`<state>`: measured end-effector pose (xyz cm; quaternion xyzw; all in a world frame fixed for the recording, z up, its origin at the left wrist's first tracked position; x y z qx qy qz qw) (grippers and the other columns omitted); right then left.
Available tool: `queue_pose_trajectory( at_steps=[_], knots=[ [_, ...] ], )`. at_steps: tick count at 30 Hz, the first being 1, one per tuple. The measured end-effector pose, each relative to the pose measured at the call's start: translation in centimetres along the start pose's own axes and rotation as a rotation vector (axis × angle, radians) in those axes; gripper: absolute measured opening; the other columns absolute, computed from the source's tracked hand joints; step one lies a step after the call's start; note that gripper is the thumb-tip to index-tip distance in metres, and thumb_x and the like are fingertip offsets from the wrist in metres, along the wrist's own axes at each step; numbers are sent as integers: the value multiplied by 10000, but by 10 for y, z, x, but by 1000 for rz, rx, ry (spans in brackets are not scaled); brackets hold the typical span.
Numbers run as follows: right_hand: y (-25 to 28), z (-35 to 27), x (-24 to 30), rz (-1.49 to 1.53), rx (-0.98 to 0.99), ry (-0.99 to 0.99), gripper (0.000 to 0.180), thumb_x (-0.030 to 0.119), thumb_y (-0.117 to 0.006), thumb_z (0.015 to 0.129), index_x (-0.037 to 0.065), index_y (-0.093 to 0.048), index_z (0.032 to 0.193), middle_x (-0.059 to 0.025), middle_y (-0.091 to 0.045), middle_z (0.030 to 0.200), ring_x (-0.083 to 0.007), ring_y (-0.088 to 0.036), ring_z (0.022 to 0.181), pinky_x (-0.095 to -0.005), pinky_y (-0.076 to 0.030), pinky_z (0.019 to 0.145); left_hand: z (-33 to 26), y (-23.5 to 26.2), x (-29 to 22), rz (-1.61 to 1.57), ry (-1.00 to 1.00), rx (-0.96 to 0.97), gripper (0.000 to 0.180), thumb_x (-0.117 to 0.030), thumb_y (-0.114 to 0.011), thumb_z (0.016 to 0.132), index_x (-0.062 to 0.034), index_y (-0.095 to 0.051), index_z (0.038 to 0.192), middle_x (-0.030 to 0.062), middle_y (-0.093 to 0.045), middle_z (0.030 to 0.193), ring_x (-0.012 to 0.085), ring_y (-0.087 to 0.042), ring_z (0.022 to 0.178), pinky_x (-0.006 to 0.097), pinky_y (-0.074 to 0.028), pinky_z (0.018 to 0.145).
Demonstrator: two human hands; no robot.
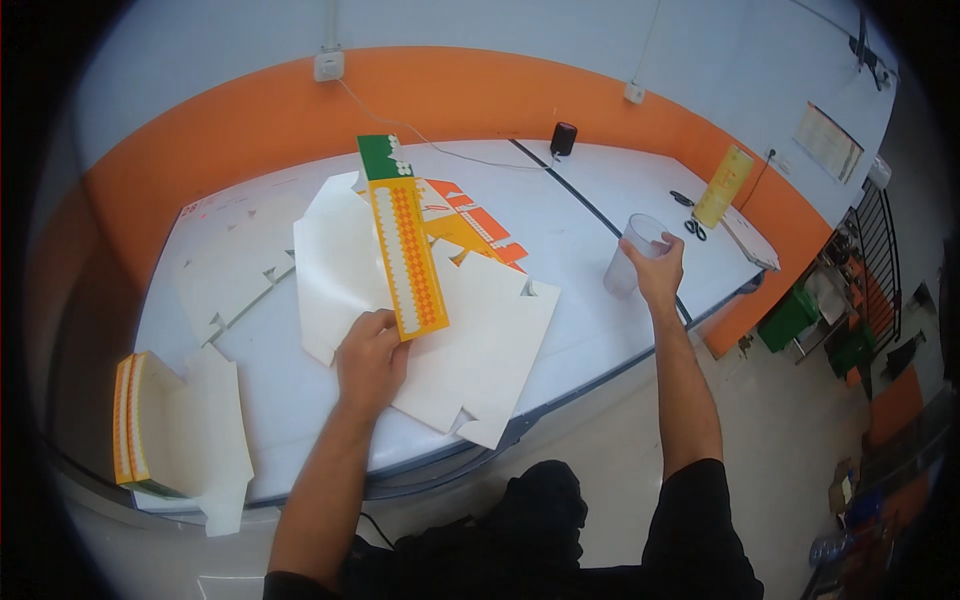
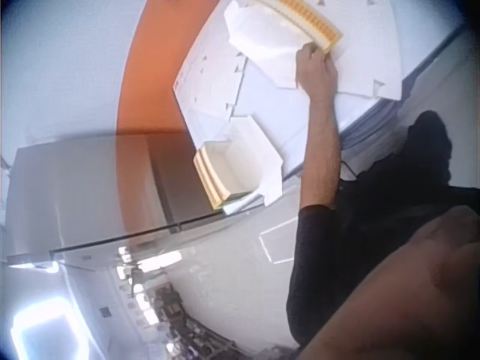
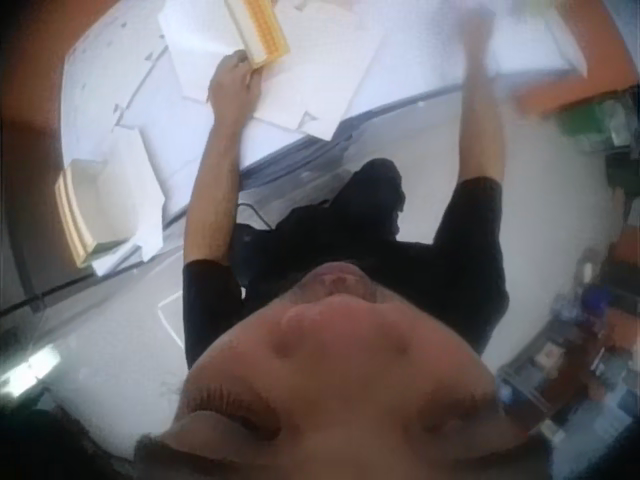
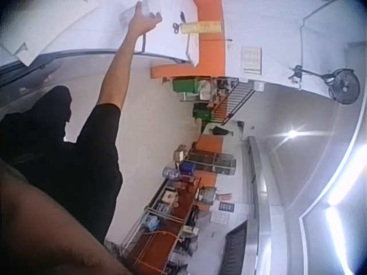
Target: The person folds multiple cardboard boxes and places them in a stack, then walks to a fryer station, lifts a wire basket of food to drain, and uses a handheld digital timer.
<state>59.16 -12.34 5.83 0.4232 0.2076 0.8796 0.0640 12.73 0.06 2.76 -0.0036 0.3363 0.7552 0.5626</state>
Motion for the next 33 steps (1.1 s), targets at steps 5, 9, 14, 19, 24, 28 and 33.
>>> queue_pose_trajectory(
  at_steps=[5, 9, 14, 19, 24, 28, 33],
  knots=[
    [-10, 18, -19, 2, -14, -30, 1012, 475, -910, 652, -59, -426, 1361, -277, -616, 1195, -397, -618, 1116, -421, -501, 973, 0, 2, -1, -20, -7, 5, 205, 13, -723, 714, -81, -741, 895, 57, -681, 948, 264, -648, 876, 383, -549, 739],
    [8, 2, 7, -330, -119, -59, 1005, 489, -886, 696, -10, -398, 1419, -290, -482, 1379, -379, -479, 1297, -462, -429, 1054, -2, 1, 1, 37, -28, -8, 188, 3, -725, 713, -98, -741, 871, 43, -681, 950, 246, -648, 875, 368, -557, 720],
    [22, -54, 141, -31, -131, 348, 816, 353, -821, 813, 16, -394, 1421, -227, -435, 1432, -334, -451, 1292, -481, -417, 1032, 3, -9, -14, 60, -70, 91, 138, -44, -735, 718, -127, -737, 828, -34, -666, 952, 182, -627, 846, 319, -557, 679],
    [-11, -147, 298, 380, 393, 641, 766, 316, -796, 846, 17, -384, 1418, -207, -461, 1399, -306, -500, 1233, -454, -444, 999, -5, -9, -12, 109, -126, 168, 174, -55, -738, 718, -163, -755, 853, -58, -649, 936, 160, -601, 838, 301, -547, 667],
    [-38, -150, 318, 436, 423, 630, 705, 208, -739, 869, 14, -361, 1432, -248, -512, 1323, -335, -543, 1212, -448, -474, 986, -5, -19, -26, 150, -217, 196, 255, -69, -738, 724, -204, -781, 936, -68, -636, 911, 150, -591, 839, 277, -539, 667],
    [-34, -153, 297, 556, 398, 650, 555, 7, -601, 891, -50, -405, 1408, -261, -581, 1287, -358, -641, 1115, -382, -526, 949, 0, -13, -23, -19, -186, 275, 393, -219, -773, 768, -185, -731, 1157, 4, -649, 1091, 209, -604, 951, 335, -526, 831],
    [4, -208, 293, 367, 187, 1062, 416, -76, -547, 881, -70, -554, 1297, -260, -588, 1345, -364, -646, 1156, -388, -528, 953, 5, 12, -6, -522, -25, 129, 783, -616, -658, 866, -84, -528, 1425, 158, -548, 1378, 297, -567, 1183, 420, -432, 1025]
  ],
)
Point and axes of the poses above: each hand's wrist, its own z-axis towards the middle knuckle, its own y-axis out of the back of the hand, x = y × z, the point moved 9 cm from there along z, towards the middle knuckle
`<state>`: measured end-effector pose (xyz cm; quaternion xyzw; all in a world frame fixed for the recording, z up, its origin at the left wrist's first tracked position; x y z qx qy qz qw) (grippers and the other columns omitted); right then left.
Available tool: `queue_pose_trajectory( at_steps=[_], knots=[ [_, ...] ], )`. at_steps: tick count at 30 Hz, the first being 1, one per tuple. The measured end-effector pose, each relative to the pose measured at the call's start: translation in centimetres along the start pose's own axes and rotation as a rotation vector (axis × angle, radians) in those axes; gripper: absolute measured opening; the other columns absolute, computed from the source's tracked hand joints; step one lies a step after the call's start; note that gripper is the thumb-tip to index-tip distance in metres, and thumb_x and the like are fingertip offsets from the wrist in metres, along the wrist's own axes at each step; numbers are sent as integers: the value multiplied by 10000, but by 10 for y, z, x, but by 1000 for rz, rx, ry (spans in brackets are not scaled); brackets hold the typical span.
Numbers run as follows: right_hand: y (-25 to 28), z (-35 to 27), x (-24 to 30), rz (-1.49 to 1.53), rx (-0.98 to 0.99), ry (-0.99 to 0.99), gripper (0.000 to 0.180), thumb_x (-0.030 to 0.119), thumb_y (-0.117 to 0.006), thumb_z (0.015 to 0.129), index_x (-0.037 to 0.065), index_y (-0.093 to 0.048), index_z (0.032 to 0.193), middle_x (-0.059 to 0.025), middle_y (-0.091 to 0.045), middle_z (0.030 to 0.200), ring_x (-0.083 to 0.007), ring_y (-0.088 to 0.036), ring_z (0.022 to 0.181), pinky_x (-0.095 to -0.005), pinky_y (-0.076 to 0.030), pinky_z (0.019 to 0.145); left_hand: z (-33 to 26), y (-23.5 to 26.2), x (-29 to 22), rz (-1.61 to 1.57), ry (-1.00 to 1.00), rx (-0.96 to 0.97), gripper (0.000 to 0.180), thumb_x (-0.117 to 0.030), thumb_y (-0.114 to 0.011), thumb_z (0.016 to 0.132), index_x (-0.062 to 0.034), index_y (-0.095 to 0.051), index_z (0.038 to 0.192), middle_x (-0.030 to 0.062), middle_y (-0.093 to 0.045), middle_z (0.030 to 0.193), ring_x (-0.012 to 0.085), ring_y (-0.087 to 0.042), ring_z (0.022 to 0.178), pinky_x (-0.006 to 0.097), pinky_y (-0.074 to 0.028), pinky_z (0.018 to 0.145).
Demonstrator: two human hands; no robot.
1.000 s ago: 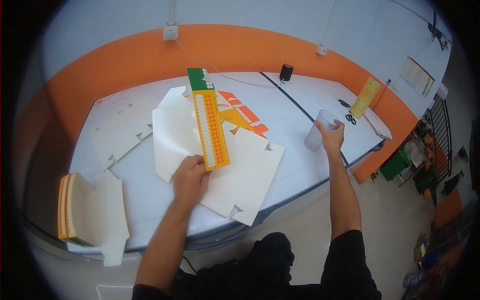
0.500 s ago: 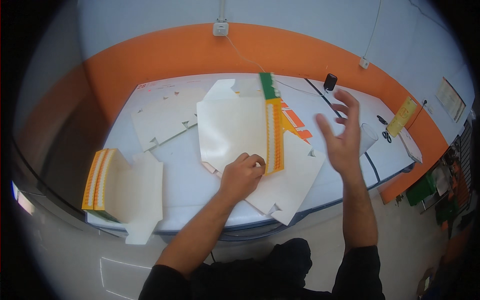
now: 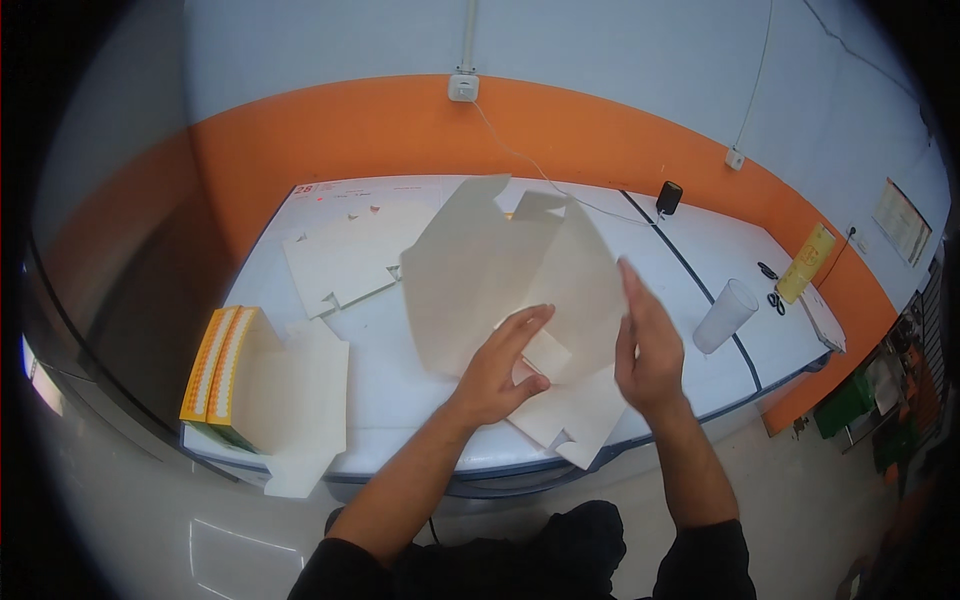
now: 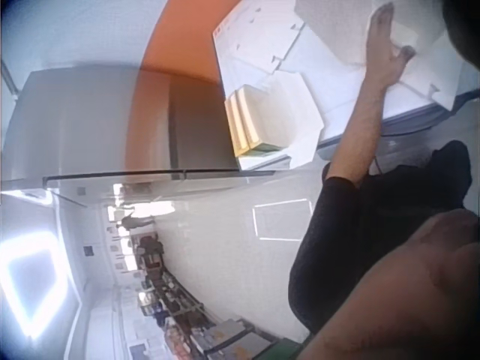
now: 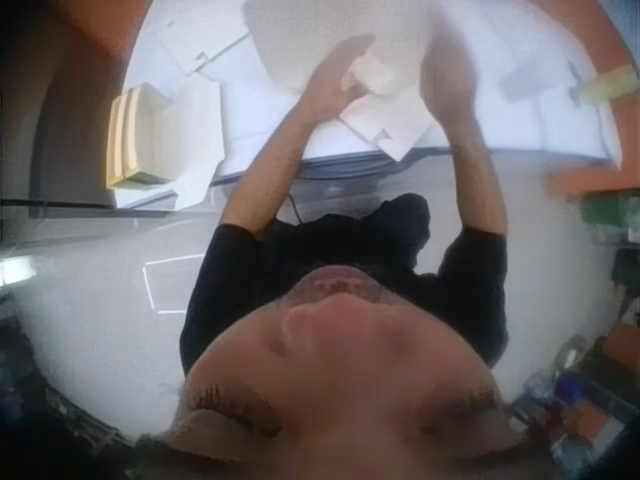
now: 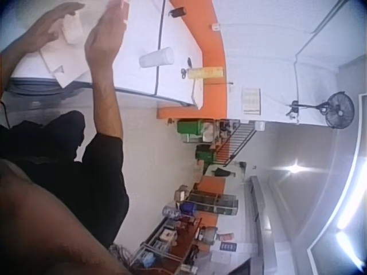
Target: The person folds multiple cardboard boxes and places them in a stack, then walks to a fryer station, lifts a wire basket of food to drain, and uses a handheld digital timer.
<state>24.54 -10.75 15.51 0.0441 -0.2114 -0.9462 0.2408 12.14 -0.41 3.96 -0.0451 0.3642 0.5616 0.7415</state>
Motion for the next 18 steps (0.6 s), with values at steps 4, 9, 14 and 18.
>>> queue_pose_trajectory(
  at_steps=[4, 9, 14, 18],
  knots=[
    [-4, -27, 53, -149, 212, 280, 353, 65, -639, 896, 55, -646, 1249, -158, -590, 1392, -310, -624, 1193, -379, -539, 928, 3, 19, -8, -381, 53, -107, 935, -712, -558, 887, -41, -357, 1507, 163, -485, 1415, 270, -556, 1201, 440, -447, 1008],
    [-6, -48, 75, -155, 347, 312, 328, 182, -660, 896, 179, -684, 1223, 5, -609, 1396, -262, -556, 1281, -365, -544, 917, 7, 33, -39, -855, 45, -313, 754, -544, -593, 965, -29, -366, 1466, 143, -523, 1351, 214, -574, 1168, 392, -519, 923],
    [11, -54, 75, -32, 269, 307, 353, 160, -697, 864, 157, -682, 1217, -88, -608, 1382, -311, -554, 1280, -376, -544, 923, 12, 31, -54, -913, 355, -327, 552, -74, -644, 965, -41, -350, 1431, 93, -592, 1255, 170, -650, 1055, 295, -590, 782],
    [32, -53, 73, 64, 93, 162, 439, 157, -777, 775, 139, -693, 1205, -163, -609, 1331, -346, -563, 1239, -384, -531, 923, 4, 28, -65, -859, 324, -311, 593, -73, -650, 959, -51, -318, 1450, 104, -581, 1280, 172, -656, 1052, 304, -607, 756]
  ],
)
Point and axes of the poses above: each hand's wrist, its own z-axis towards the middle knuckle, its own y-axis out of the back of the hand, x = y × z, the point moved 9 cm from there along z, towards the middle knuckle
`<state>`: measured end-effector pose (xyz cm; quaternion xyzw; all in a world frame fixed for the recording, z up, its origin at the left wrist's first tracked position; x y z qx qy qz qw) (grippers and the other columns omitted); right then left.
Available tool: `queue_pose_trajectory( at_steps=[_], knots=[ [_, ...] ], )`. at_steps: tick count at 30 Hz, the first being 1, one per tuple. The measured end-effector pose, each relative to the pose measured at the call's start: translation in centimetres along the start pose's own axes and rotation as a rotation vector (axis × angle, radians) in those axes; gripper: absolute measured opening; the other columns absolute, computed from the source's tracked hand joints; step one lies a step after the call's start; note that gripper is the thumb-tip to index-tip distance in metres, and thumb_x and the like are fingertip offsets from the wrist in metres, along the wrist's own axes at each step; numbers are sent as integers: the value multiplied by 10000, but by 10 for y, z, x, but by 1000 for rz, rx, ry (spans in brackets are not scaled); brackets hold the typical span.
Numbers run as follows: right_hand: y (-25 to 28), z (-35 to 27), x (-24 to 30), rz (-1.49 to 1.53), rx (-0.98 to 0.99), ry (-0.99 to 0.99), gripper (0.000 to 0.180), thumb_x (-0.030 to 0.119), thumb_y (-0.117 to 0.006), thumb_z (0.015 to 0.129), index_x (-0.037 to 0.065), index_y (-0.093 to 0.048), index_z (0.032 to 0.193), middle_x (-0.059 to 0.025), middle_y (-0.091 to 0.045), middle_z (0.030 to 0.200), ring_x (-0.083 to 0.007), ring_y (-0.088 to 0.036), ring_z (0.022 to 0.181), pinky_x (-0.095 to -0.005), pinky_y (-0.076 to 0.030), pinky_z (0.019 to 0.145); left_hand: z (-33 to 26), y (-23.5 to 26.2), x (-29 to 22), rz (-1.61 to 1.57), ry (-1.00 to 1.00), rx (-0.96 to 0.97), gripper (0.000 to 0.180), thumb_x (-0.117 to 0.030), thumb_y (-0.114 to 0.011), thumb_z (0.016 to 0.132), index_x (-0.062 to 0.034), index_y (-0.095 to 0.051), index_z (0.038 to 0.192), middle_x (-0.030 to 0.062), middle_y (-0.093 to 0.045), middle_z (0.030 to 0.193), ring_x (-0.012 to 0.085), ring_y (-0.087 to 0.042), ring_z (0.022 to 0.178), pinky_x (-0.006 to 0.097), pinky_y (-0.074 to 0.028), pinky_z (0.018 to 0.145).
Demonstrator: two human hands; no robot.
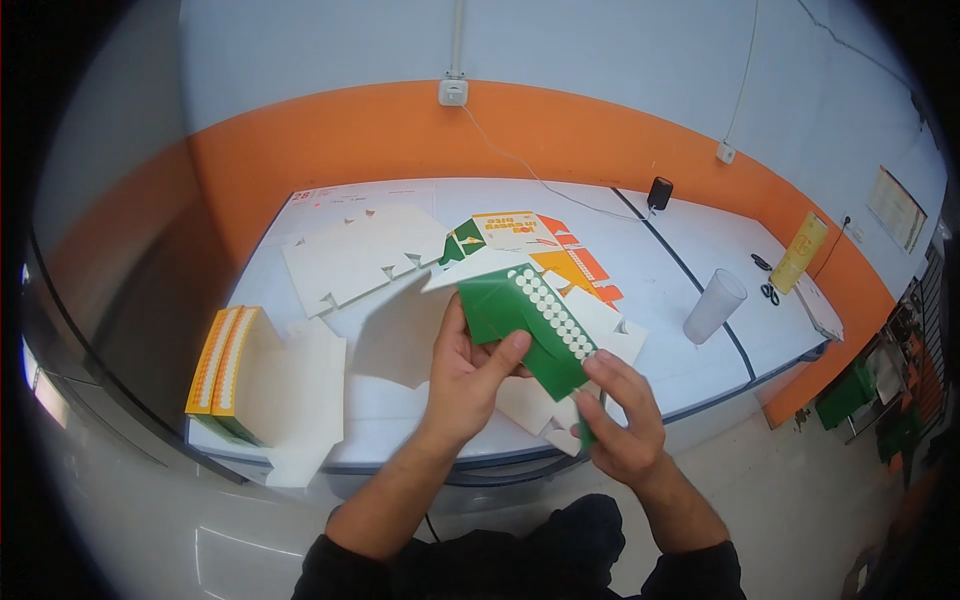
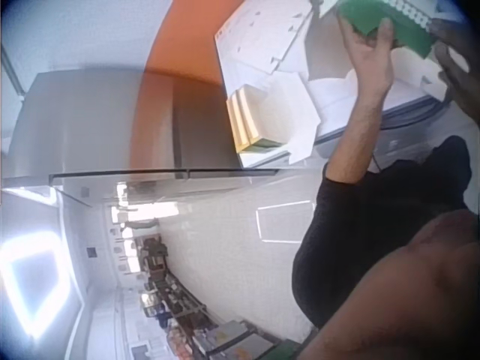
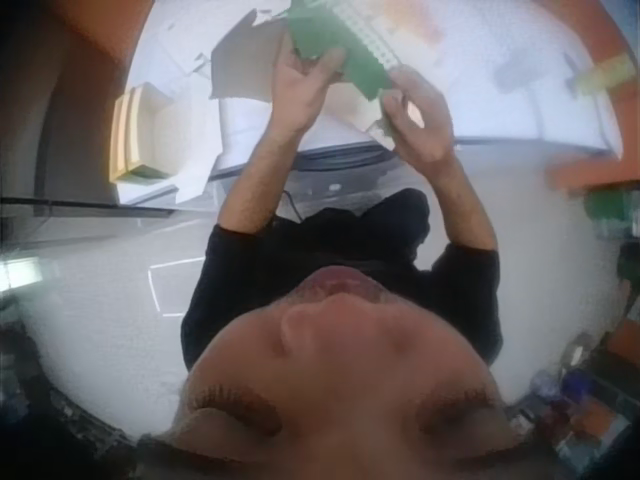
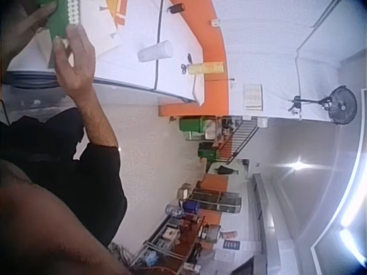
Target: The person folds multiple cardboard boxes and places them in a stack, then walks to a fryer station, lifts a wire basket of food to drain, and uses a handheld digital timer.
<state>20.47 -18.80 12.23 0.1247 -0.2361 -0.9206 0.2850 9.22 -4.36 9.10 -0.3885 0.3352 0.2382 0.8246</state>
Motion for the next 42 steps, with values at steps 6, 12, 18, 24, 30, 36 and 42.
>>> queue_pose_trajectory(
  at_steps=[6, 12, 18, 24, 30, 36, 42],
  knots=[
    [5, 14, 12, -268, -20, -72, 453, 204, -800, 749, 200, -729, 1196, -115, -566, 1356, -309, -539, 1167, -414, -475, 962, -23, -29, -4, -115, -35, 15, 631, 47, -612, 941, -71, -291, 1471, 129, -563, 1319, 219, -639, 1137, 356, -596, 891],
    [1, 11, 20, -90, 43, -134, 441, 254, -802, 759, 223, -737, 1195, -142, -546, 1375, -357, -511, 1208, -427, -458, 993, -32, -24, -2, -52, -120, 30, 606, 86, -575, 947, -57, -297, 1466, 151, -554, 1341, 236, -624, 1172, 376, -571, 952],
    [5, -1, 18, -116, -99, -193, 439, 251, -794, 777, 216, -734, 1210, -199, -516, 1433, -377, -506, 1218, -446, -442, 1008, -50, -33, 6, 78, -115, 27, 543, 82, -587, 947, -37, -361, 1426, 142, -562, 1323, 231, -622, 1178, 344, -560, 961],
    [-11, -12, 18, -101, -22, -221, 452, 308, -764, 803, 216, -714, 1243, -212, -496, 1458, -379, -502, 1232, -444, -436, 998, -63, -19, 33, -153, 42, -62, 492, 74, -590, 947, -35, -403, 1389, 132, -574, 1297, 220, -638, 1141, 331, -596, 895],
    [-17, -31, 15, -98, 15, -178, 508, 363, -695, 856, 175, -644, 1326, -214, -478, 1476, -381, -492, 1249, -466, -441, 965, -72, -22, 42, -265, 150, -73, 427, 43, -606, 949, -31, -456, 1342, 123, -603, 1237, 206, -663, 1083, 333, -615, 862],
    [-11, -40, 13, -113, -73, -245, 480, 337, -668, 886, 73, -646, 1287, -209, -505, 1460, -383, -518, 1214, -464, -446, 946, -76, -30, 47, -255, 194, -91, 340, 14, -599, 964, -22, -511, 1290, 117, -611, 1227, 204, -668, 1071, 343, -616, 856],
    [-8, -39, 7, -98, -143, -287, 521, 312, -676, 885, 41, -616, 1325, -229, -518, 1438, -381, -534, 1187, -455, -437, 956, -83, -31, 57, -238, 209, -42, 393, -26, -586, 979, -59, -477, 1355, 110, -601, 1282, 228, -630, 1148, 384, -566, 935]
  ],
)
Point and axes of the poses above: each hand's wrist, its own z-axis towards the middle knuckle, its own y-axis out of the back of the hand, x = y × z, the point moved 9 cm from there along z, towards the middle knuckle
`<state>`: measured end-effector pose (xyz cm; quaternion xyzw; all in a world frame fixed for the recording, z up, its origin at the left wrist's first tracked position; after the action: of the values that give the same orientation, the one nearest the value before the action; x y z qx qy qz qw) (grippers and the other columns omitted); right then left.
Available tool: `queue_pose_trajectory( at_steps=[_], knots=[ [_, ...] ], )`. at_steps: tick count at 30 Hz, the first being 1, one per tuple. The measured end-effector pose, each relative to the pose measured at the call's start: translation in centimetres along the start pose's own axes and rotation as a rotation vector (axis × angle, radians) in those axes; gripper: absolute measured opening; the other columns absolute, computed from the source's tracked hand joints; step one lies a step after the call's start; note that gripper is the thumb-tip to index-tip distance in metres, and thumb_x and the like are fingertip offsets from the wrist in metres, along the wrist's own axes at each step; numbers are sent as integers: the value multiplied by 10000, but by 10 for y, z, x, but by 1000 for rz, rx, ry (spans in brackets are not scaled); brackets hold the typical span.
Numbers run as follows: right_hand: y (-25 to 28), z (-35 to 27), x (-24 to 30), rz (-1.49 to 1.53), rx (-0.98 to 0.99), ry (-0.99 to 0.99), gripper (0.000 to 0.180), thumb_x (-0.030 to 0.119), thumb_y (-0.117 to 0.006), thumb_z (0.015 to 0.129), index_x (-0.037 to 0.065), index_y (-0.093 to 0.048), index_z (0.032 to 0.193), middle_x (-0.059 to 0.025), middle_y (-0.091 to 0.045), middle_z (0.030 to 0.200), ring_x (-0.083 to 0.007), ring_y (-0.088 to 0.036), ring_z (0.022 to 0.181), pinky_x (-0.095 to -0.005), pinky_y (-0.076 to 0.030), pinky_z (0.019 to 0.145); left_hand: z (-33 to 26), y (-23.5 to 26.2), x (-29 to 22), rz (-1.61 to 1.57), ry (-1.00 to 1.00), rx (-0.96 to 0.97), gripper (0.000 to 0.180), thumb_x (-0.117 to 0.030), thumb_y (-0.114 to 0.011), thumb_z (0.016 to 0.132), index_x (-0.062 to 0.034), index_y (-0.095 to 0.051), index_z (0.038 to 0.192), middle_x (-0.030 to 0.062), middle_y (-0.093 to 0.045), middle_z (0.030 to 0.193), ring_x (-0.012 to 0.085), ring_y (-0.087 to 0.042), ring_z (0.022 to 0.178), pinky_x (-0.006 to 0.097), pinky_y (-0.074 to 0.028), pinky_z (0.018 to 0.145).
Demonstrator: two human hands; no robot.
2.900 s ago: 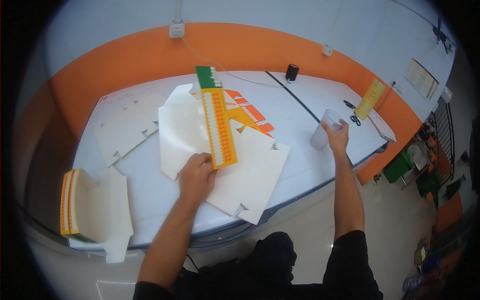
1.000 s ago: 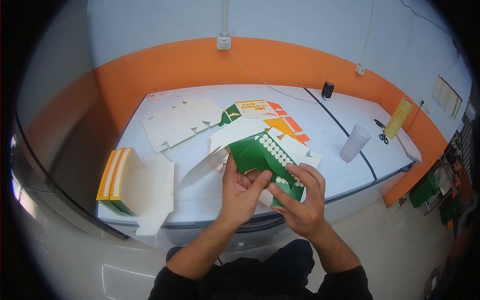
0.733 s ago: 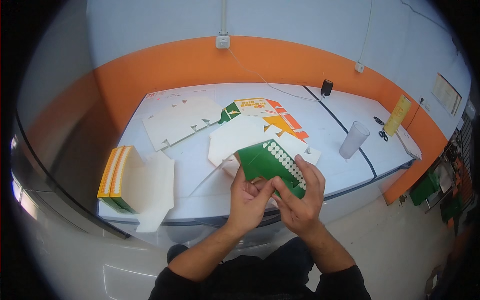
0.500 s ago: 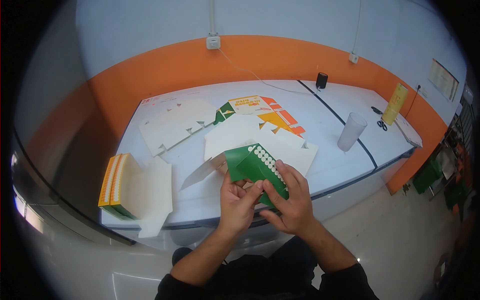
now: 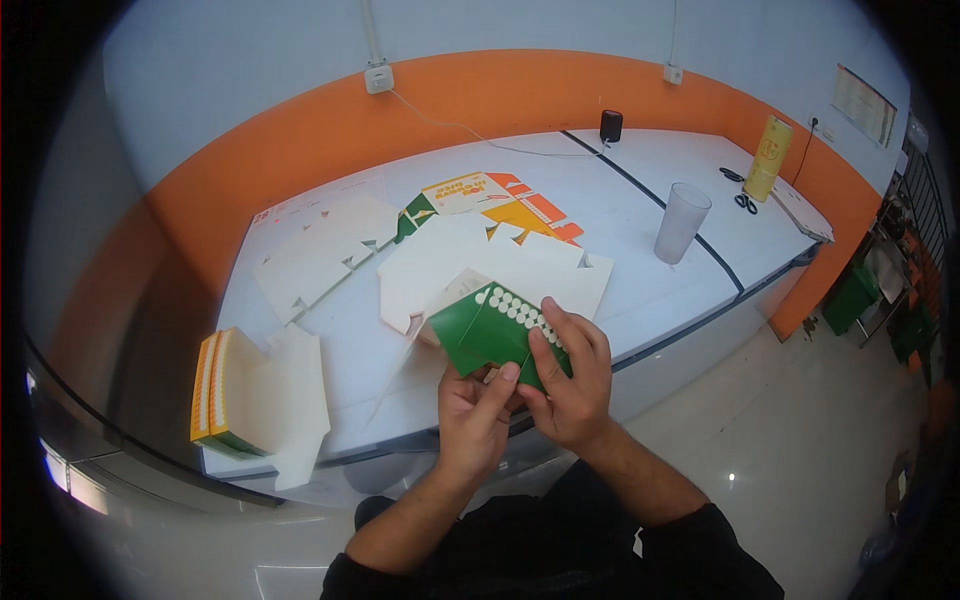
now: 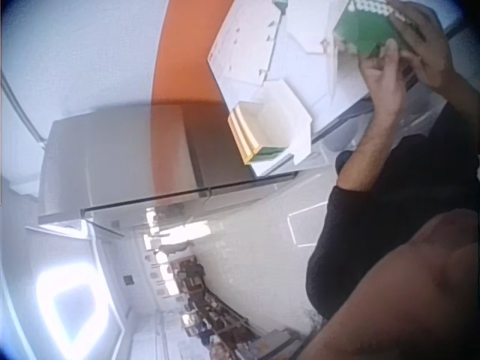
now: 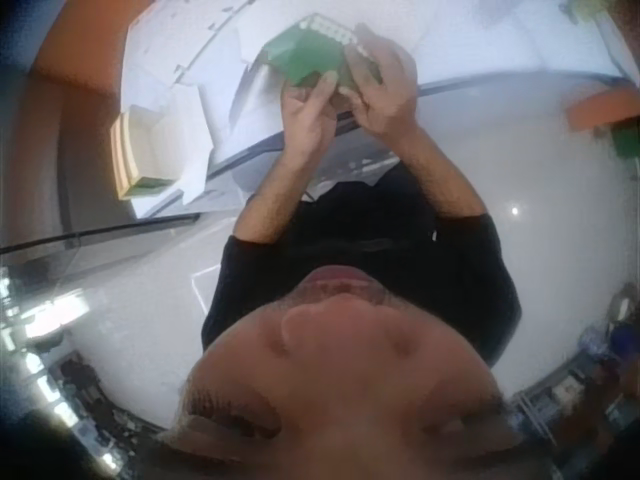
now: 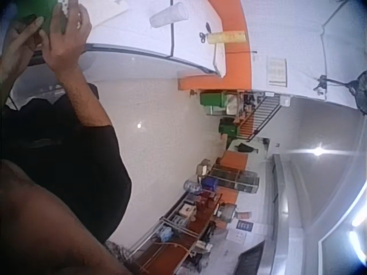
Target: The person folds multiple cardboard boxes and places them in a stack, then walks to a fryer station, lifts a wire basket of food to drain, and uses a handheld digital timer.
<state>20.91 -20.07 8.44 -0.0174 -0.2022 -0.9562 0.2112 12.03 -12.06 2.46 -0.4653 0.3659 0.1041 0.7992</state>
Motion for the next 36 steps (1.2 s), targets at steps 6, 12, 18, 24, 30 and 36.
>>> queue_pose_trajectory(
  at_steps=[6, 12, 18, 24, 30, 36],
  knots=[
    [13, 11, 20, 153, -38, -116, 504, 154, -684, 847, 34, -616, 1331, -223, -549, 1393, -350, -567, 1134, -443, -431, 971, 5, -15, -18, 204, -127, 45, 338, -19, -594, 983, 21, -519, 1311, 134, -588, 1272, 188, -651, 1065, 326, -556, 922],
    [39, 26, -9, 350, 0, -129, 424, 14, -685, 782, 39, -689, 1205, -162, -656, 1216, -287, -642, 997, -367, -497, 820, 10, 4, -43, 779, 136, 185, 338, -14, -609, 959, 51, -535, 1282, 134, -652, 1131, 206, -666, 937, 328, -532, 766],
    [30, 56, 9, 58, 260, 164, 432, 45, -737, 753, 106, -707, 1179, -99, -698, 1075, -218, -677, 771, -303, -523, 606, -1, -36, -54, 1297, -65, 550, 331, -23, -604, 925, 38, -570, 1249, 181, -661, 1042, 292, -657, 906, 358, -527, 793],
    [38, 59, -15, -34, 146, 91, 427, 34, -745, 783, 60, -681, 1205, -113, -688, 1022, -236, -687, 772, -327, -560, 627, 7, -29, -57, 1118, 20, 427, 259, -38, -582, 951, 33, -596, 1200, 155, -682, 993, 220, -647, 861, 336, -520, 750],
    [56, 39, -35, 28, -110, 1, 392, 51, -773, 800, 17, -682, 1179, -121, -688, 964, -237, -679, 765, -348, -548, 615, 15, -28, -46, 1093, 121, 314, 244, -66, -620, 937, -2, -625, 1173, 105, -707, 907, 122, -621, 703, 271, -496, 641],
    [36, 47, -21, -81, 106, 155, 429, 186, -833, 733, 76, -723, 1134, -49, -685, 946, -180, -621, 677, -306, -494, 546, 21, -39, -45, 1176, 52, 328, 226, -59, -698, 886, -27, -668, 1108, 76, -699, 781, 114, -610, 655, 272, -473, 600]
  ],
)
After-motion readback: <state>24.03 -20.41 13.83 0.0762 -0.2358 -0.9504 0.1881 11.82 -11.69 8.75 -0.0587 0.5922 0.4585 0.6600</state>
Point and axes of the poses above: each hand's wrist, its own z-axis towards the middle knuckle, its own y-axis out of the back of the hand, x = y × z, the point moved 9 cm from there along z, towards the middle knuckle
